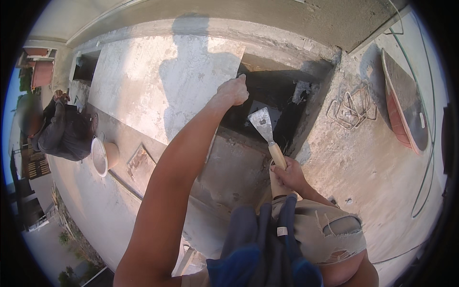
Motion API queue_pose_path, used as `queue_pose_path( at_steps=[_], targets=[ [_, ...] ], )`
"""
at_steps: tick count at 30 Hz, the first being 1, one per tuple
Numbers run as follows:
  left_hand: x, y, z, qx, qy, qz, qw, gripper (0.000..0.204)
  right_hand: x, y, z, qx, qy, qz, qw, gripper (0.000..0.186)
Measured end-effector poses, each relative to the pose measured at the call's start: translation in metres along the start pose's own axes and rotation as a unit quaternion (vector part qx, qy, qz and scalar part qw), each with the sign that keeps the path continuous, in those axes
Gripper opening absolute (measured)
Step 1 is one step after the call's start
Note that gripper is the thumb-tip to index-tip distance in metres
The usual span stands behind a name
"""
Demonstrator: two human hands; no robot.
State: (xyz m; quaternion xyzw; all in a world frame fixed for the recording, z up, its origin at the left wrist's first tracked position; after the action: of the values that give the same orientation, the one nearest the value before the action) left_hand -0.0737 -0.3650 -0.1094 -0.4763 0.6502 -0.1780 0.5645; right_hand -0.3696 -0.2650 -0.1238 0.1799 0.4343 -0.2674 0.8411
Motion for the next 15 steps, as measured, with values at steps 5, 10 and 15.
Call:
queue_pose_path(
  at_steps=[5,10,15],
  targets=[
    [-0.127,0.144,0.04,0.001,-0.009,0.197,0.98,0.072,0.003,0.007,-0.002,0.033,0.021,0.03,0.999,0.02],
    [-0.221,0.211,0.043,-0.013,-0.001,0.423,0.906,0.056,0.004,0.012,0.0,0.052,0.021,0.053,0.997,0.016],
    [-0.129,0.148,0.064,-0.044,-0.02,0.126,0.991,0.08,0.006,0.016,-0.001,0.023,0.025,0.056,0.998,0.019]
  ],
)
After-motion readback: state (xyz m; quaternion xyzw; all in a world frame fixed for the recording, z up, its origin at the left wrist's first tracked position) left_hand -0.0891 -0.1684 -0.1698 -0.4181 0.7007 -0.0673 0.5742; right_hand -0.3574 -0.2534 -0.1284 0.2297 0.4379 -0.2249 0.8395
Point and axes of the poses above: each hand's wrist, its own x-axis towards the middle knuckle, its own y-axis out of the palm, z = x × y, the point moved 9 cm from there along x, towards the middle knuckle, and after that the axes turned 13 degrees about y, right-handed, at the moved point
